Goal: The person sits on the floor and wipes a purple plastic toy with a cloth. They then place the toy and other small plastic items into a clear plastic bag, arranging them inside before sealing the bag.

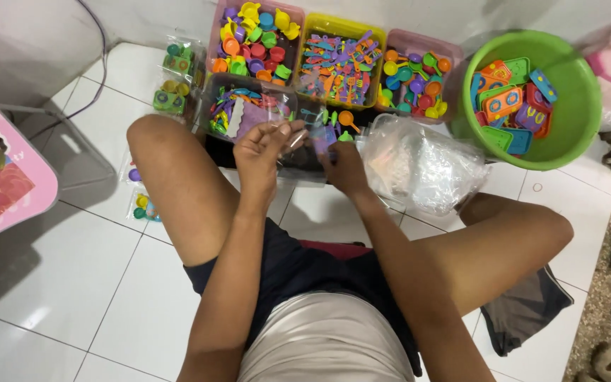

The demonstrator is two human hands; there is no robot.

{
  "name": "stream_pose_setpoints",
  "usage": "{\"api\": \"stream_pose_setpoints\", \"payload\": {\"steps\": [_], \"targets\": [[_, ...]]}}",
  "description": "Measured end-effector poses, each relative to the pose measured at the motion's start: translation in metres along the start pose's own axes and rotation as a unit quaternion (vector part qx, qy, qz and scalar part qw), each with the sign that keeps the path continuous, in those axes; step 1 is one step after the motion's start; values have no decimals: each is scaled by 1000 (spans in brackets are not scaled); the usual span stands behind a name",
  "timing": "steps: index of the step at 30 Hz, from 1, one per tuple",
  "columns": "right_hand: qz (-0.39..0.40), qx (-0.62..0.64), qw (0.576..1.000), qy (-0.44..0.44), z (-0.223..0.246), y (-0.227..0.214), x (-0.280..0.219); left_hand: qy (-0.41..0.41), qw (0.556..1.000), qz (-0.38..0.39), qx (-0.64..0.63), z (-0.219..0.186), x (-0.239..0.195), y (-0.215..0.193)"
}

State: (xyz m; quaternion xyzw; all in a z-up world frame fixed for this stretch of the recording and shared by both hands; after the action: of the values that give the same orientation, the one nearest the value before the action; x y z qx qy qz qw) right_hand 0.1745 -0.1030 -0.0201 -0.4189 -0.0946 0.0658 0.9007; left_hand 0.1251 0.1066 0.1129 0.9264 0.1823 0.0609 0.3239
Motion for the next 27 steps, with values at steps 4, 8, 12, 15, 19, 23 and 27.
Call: {"api": "stream_pose_setpoints", "payload": {"steps": [4,8,12,15,19,23,27], "targets": [[-74,-152,984,-54,35,4,2,1,999,-22,27,3,0,-4],[-46,-228,972,34,12,23,10,8,997,-63,31,1,0,-6],[-12,-213,973,91,7,21,15,2,996,-81,28,3,-2,-5],[-42,-11,993,110,1,6,15,1,996,-76,45,3,0,-6],[-18,168,971,169,-11,-10,21,-8,997,-66,49,6,2,-6],[-7,213,936,280,-38,-22,19,-20,997,-68,34,10,-1,-4],[2,406,879,250,-8,-64,21,-50,996,-45,52,19,-4,0]]}}
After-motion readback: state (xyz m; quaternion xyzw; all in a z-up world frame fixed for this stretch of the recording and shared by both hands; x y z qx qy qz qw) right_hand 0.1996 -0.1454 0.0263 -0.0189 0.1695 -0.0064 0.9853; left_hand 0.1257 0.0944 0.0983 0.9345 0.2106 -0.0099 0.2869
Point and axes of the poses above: each hand's wrist, its own x-axis towards the middle knuckle, its own y-axis out of the palm, z = x × y, the point moved 8 cm from there along x, towards the middle knuckle, and after that the axes turned 6 degrees about y, right-handed, at the moved point
